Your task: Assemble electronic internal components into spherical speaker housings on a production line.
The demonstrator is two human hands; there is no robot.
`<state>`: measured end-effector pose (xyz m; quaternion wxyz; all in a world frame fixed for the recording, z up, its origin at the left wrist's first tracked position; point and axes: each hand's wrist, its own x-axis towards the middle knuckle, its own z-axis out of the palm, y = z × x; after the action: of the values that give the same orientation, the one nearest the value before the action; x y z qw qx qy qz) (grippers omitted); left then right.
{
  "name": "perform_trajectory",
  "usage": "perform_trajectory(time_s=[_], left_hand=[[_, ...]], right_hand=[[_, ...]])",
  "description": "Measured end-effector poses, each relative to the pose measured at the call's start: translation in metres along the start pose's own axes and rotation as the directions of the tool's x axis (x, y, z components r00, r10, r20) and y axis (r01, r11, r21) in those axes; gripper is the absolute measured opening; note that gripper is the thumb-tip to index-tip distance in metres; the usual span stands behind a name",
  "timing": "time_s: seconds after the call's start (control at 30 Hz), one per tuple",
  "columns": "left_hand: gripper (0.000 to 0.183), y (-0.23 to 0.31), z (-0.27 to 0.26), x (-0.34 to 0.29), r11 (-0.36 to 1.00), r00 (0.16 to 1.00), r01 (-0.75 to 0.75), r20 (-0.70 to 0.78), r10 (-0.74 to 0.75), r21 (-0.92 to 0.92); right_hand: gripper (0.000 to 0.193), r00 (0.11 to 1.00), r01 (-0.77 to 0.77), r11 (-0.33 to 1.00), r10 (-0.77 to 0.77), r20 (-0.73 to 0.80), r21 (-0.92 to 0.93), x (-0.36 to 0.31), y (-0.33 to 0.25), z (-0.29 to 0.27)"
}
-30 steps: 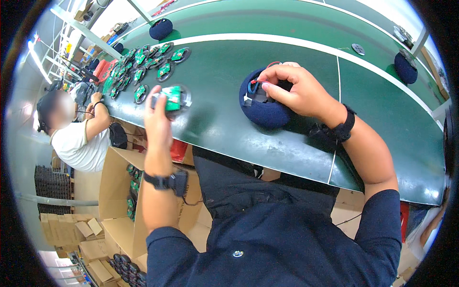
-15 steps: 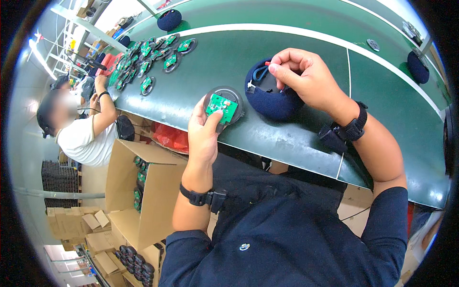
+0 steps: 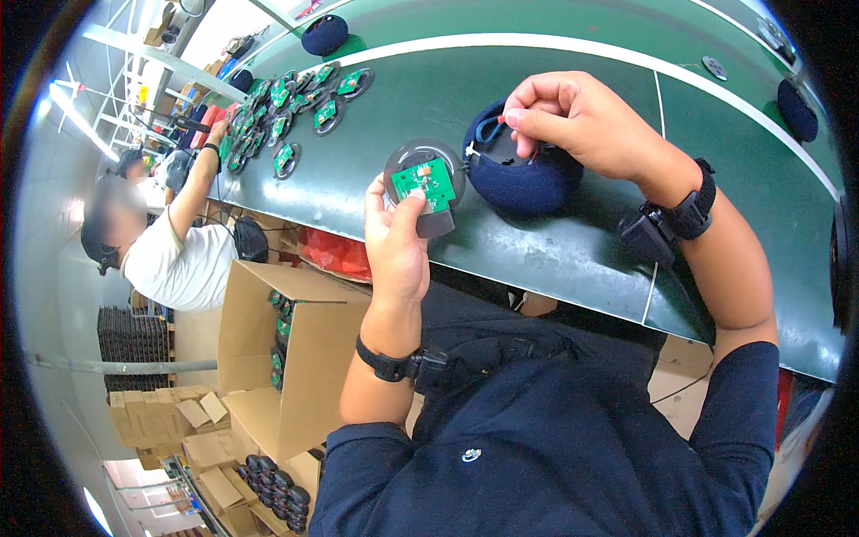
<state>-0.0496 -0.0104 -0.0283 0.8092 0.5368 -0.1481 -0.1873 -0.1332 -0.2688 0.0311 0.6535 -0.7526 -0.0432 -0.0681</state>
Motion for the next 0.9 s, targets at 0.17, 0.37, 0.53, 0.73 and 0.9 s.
perform_trajectory(time_s=[0.17, 0.37, 0.53, 0.73, 0.9], left_hand=[[0.062, 0.015, 0.009, -0.004, 0.915, 0.947, -0.319, 0.132, 0.294, 0.248], [0.066, 0.045, 0.029, -0.019, 0.938, 0.945, -0.239, 0.282, 0.165, 0.252], [0.048, 0.043, 0.043, -0.018, 0.911, 0.965, -0.208, 0.229, 0.131, 0.356], [0.041, 0.023, 0.058, -0.015, 0.894, 0.934, -0.356, 0.132, 0.332, 0.273], [0.04, 0.019, 0.067, -0.014, 0.842, 0.891, -0.453, 0.144, 0.43, 0.293]], right_hand=[[0.021, 0.99, 0.114, 0.982, -0.099, 0.104, -0.151, 0.0, 0.003, 0.002], [0.024, 0.963, 0.254, 0.941, -0.224, 0.151, -0.224, -0.005, 0.008, 0.001], [0.022, 0.96, 0.267, 0.928, -0.234, 0.151, -0.26, -0.011, 0.0, 0.003], [0.018, 0.907, 0.411, 0.839, -0.416, 0.067, -0.357, -0.012, 0.008, 0.012], [0.019, 0.908, 0.402, 0.842, -0.418, 0.037, -0.361, -0.015, 0.008, 0.013]])
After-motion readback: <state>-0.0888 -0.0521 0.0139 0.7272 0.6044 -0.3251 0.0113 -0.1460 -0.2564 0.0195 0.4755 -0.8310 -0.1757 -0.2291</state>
